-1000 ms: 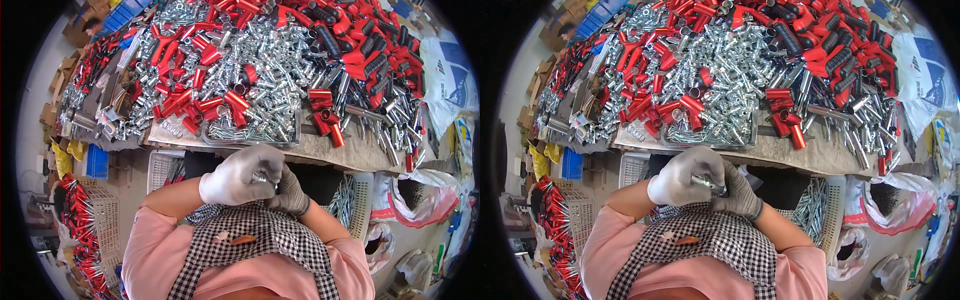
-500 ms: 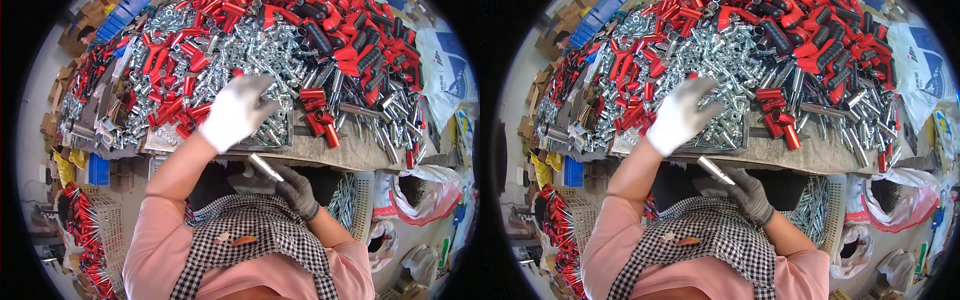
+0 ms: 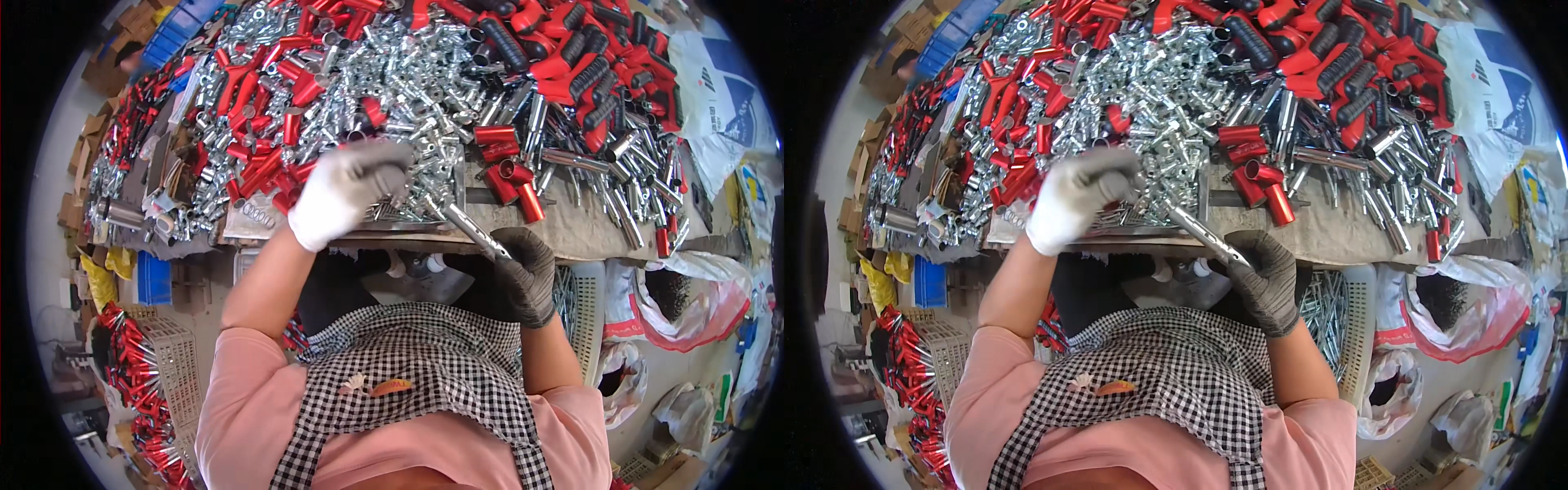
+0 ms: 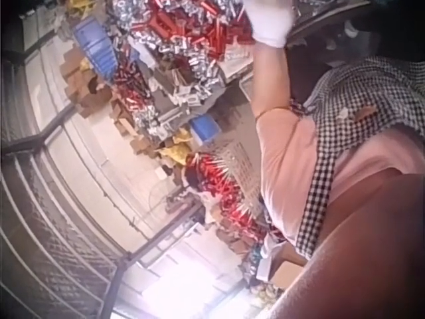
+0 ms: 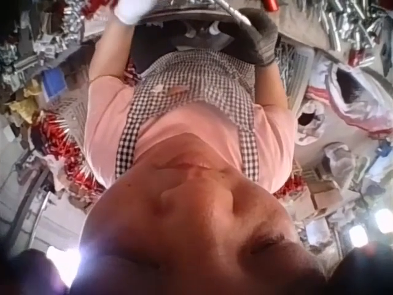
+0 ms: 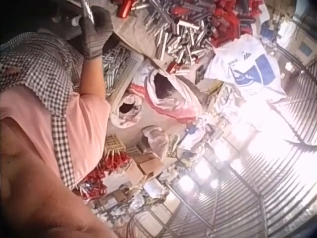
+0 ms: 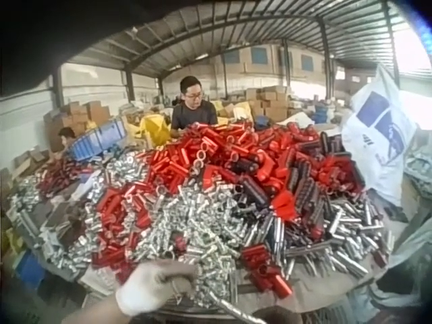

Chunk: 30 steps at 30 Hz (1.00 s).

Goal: Assembling metal rods with red plastic handles at a factory workstation.

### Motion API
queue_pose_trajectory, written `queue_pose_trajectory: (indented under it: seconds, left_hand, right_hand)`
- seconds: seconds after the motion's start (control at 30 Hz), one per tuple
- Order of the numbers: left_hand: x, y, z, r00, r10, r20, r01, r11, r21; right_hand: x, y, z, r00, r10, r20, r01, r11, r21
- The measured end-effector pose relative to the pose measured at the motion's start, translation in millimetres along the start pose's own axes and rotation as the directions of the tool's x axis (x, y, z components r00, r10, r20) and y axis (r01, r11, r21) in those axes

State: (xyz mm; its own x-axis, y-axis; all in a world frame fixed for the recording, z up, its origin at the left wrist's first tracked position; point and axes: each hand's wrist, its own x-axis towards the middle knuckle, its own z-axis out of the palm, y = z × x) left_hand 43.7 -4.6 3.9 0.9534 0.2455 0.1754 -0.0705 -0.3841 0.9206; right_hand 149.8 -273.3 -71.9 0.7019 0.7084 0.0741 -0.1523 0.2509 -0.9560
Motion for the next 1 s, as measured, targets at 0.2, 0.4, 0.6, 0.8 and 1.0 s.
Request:
queue_pose_trajectory:
  seconds: [0.2, 0.4, 0.6, 0.8, 1.0]
  left_hand:
    - [-41, 17, -16, 0.999, -0.043, 0.027, 0.039, 0.991, 0.128]
    - [-55, 20, -4, 0.977, 0.141, 0.159, -0.180, 0.948, 0.262]
    - [-71, 4, 12, 0.908, 0.331, 0.258, -0.401, 0.865, 0.301]
    - [-78, -14, 18, 0.931, 0.209, 0.299, -0.344, 0.777, 0.527]
    - [-62, -4, 42, 0.865, 0.252, 0.434, -0.468, 0.717, 0.517]
  right_hand:
    - [9, -11, -1, 0.987, -0.010, 0.161, 0.060, 0.948, -0.311]
    - [16, 12, 10, 0.961, 0.032, 0.276, 0.014, 0.986, -0.163]
    - [21, 8, 38, 0.856, 0.008, 0.517, 0.185, 0.929, -0.320]
    - [33, -26, 52, 0.776, 0.107, 0.622, 0.376, 0.713, -0.592]
    - [15, 12, 40, 0.874, 0.000, 0.486, 0.262, 0.842, -0.471]
